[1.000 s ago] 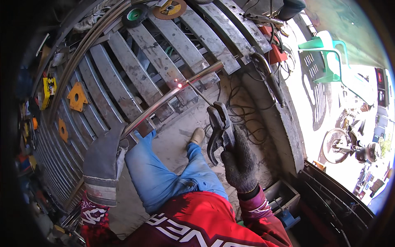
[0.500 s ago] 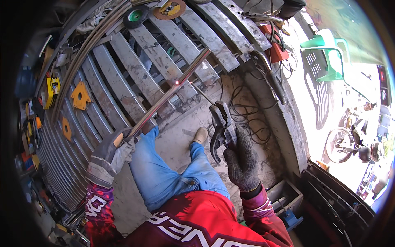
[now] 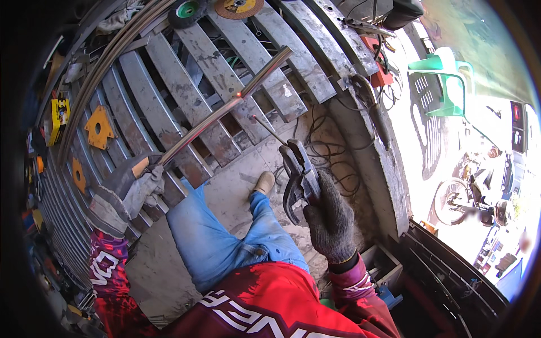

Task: Welding two square metal tubes together on a metal grate table.

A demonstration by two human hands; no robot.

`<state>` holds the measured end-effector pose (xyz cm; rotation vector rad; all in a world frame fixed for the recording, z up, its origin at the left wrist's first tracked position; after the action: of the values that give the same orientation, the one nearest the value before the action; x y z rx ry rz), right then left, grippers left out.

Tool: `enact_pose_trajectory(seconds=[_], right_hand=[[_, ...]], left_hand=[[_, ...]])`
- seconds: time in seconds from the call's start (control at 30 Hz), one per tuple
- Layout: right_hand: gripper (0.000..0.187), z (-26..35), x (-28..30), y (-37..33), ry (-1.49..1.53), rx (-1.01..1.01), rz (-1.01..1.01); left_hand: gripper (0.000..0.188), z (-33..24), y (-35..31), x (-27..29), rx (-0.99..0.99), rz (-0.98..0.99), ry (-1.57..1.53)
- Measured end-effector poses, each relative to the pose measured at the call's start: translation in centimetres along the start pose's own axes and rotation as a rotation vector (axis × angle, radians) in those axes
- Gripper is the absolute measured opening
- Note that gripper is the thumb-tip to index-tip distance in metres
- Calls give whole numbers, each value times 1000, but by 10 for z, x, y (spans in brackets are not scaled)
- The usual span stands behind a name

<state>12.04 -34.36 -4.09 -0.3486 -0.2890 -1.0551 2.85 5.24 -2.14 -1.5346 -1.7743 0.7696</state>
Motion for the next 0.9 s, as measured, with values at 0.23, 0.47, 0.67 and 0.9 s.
enact_pose_trajectory(seconds=[0.23, 0.47, 0.67, 0.9], right_hand=[[60, -3, 0, -3, 26, -40, 2], [59, -11, 4, -9, 18, -85, 18], [62, -6, 2, -5, 5, -95, -28], [63, -2, 3, -1, -69, -91, 22]], left_hand=[[30, -12, -24, -30, -358, -318, 828], [31, -13, -34, -43, -139, -244, 618], [30, -6, -33, -40, -212, -212, 731], [28, -7, -34, -42, -302, -195, 659]])
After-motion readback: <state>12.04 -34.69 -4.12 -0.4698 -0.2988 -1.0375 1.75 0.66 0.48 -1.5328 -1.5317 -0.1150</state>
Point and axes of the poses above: each hand's wrist, its own y-axis towards the middle knuckle, its own x-axis out of the back of the hand, z = x × y, the point moved 2 cm from there along y, towards the middle knuckle, and after that the axes turned 2 degrees about x, right-handed, at the moved point
